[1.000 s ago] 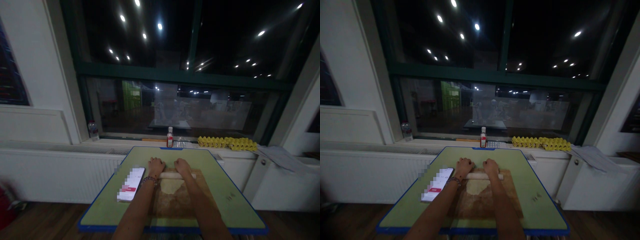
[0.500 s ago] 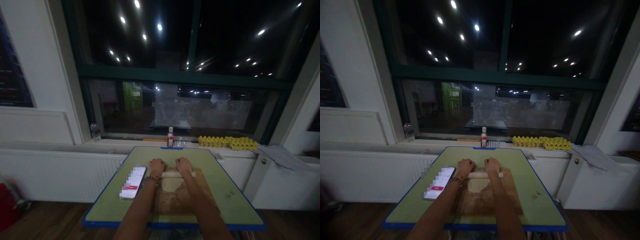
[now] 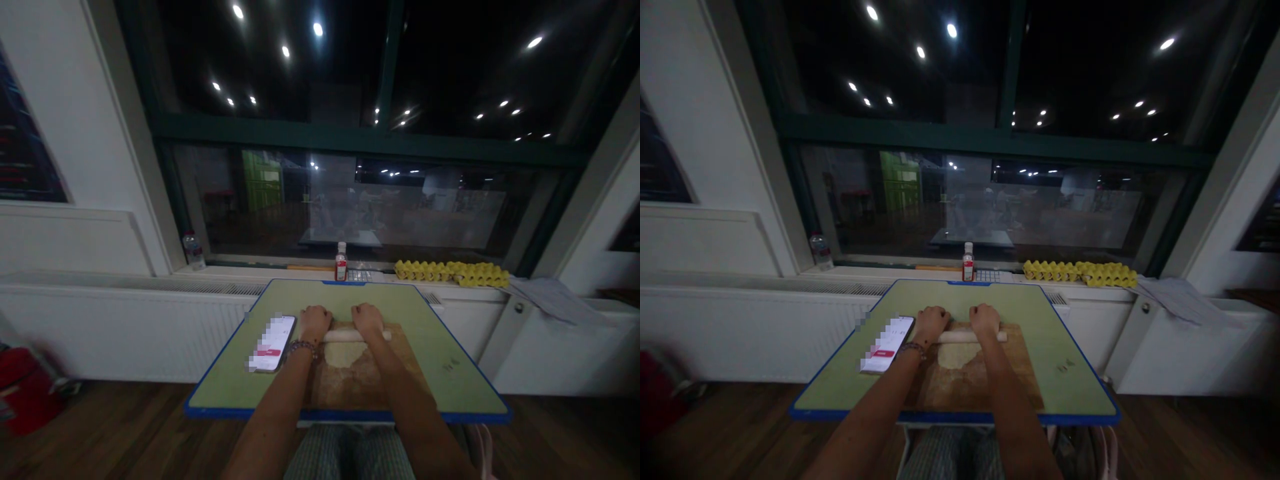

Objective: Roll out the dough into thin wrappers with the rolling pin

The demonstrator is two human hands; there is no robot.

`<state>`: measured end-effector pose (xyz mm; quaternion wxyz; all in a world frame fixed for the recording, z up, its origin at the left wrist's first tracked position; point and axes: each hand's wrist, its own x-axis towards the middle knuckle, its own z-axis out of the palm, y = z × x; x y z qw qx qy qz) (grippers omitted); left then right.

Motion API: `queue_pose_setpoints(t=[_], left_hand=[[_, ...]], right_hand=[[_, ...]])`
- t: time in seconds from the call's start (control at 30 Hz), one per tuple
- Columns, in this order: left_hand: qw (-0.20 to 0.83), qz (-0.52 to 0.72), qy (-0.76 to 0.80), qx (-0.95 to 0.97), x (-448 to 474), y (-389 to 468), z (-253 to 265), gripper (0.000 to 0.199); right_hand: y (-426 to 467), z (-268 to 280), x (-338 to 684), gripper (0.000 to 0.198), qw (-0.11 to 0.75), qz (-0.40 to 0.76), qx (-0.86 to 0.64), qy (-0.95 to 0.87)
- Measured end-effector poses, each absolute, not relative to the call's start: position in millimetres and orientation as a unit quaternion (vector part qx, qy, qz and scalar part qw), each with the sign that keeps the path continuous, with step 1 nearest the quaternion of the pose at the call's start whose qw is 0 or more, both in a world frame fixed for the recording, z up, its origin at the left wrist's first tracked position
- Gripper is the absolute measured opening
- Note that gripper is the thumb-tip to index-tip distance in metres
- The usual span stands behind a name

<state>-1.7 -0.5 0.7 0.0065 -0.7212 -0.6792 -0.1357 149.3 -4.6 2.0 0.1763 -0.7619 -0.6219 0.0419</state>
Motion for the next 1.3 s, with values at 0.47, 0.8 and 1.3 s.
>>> queue_pose_setpoints(t=[0.47,0.8,1.3], left_hand=[[0.001,-0.153,-0.681,-0.716,0,2,3,0.034],[-0.014,-0.148,-0.690,-0.709,2,8,7,0.044],[-0.006,-0.131,-0.681,-0.721,1,6,9,0.042]], right_hand=[[3,-3,152,0.044,0.174,0.060,-0.756,-0.629],[8,-1,153,0.048,0.169,0.084,-0.750,-0.634],[14,-5,155,0.045,0.177,0.069,-0.756,-0.626]])
